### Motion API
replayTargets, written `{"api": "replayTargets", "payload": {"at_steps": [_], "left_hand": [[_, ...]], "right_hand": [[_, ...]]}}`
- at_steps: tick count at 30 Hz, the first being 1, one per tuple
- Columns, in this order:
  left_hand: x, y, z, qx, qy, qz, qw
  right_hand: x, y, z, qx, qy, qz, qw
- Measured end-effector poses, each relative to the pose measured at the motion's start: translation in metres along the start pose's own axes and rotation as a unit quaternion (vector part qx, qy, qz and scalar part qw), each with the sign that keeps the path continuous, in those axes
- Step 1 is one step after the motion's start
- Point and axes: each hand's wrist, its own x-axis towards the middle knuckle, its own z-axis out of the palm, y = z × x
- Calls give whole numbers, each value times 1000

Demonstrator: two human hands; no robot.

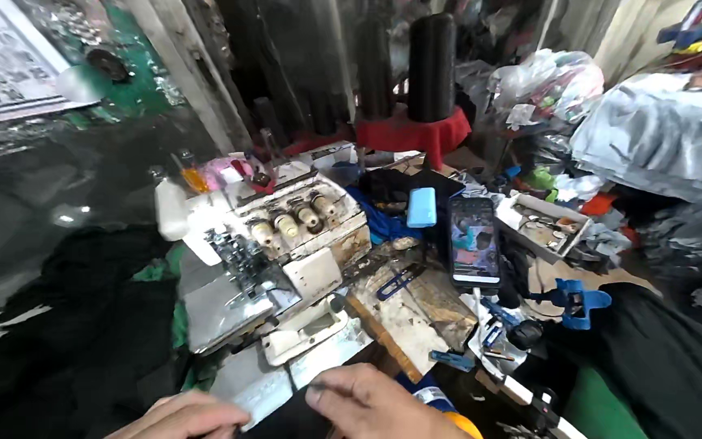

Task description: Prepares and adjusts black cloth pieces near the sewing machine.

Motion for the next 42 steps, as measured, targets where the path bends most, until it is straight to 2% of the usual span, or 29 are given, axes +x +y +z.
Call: {"api": "replayTargets", "payload": {"at_steps": [3, 6, 11, 14, 17, 23, 28, 31, 34, 38, 42], "left_hand": [[4, -5, 20, -12, 62, 18, 998], [9, -4, 39, 6, 132, -7, 991], [5, 5, 37, -34, 107, 18, 994], [20, -4, 69, -42, 152, -12, 987], [33, -16, 95, -32, 183, -39, 982], [37, -13, 105, -8, 220, -66, 973], [39, -16, 108, 32, 216, -76, 973], [39, -17, 111, 89, 218, -46, 971], [40, -16, 113, 138, 241, -16, 960], [41, -14, 104, 86, 209, -44, 973], [42, -16, 87, -33, 154, -106, 982]], "right_hand": [[7, -1, -2, -36, 38, 18, 998], [15, -2, -2, -28, 91, 13, 995], [10, -6, -8, -5, 83, 35, 996], [9, 1, -3, -4, 111, 9, 994], [6, -13, 3, 0, 172, 54, 984], [5, 6, -11, 47, 92, 18, 994], [7, 0, -14, 113, 69, 45, 990], [7, -5, -16, 134, 62, 76, 986], [6, -4, -13, 109, 58, 67, 990], [1, 7, 2, 20, 78, 19, 997], [-2, 9, 4, -31, 110, 17, 993]]}}
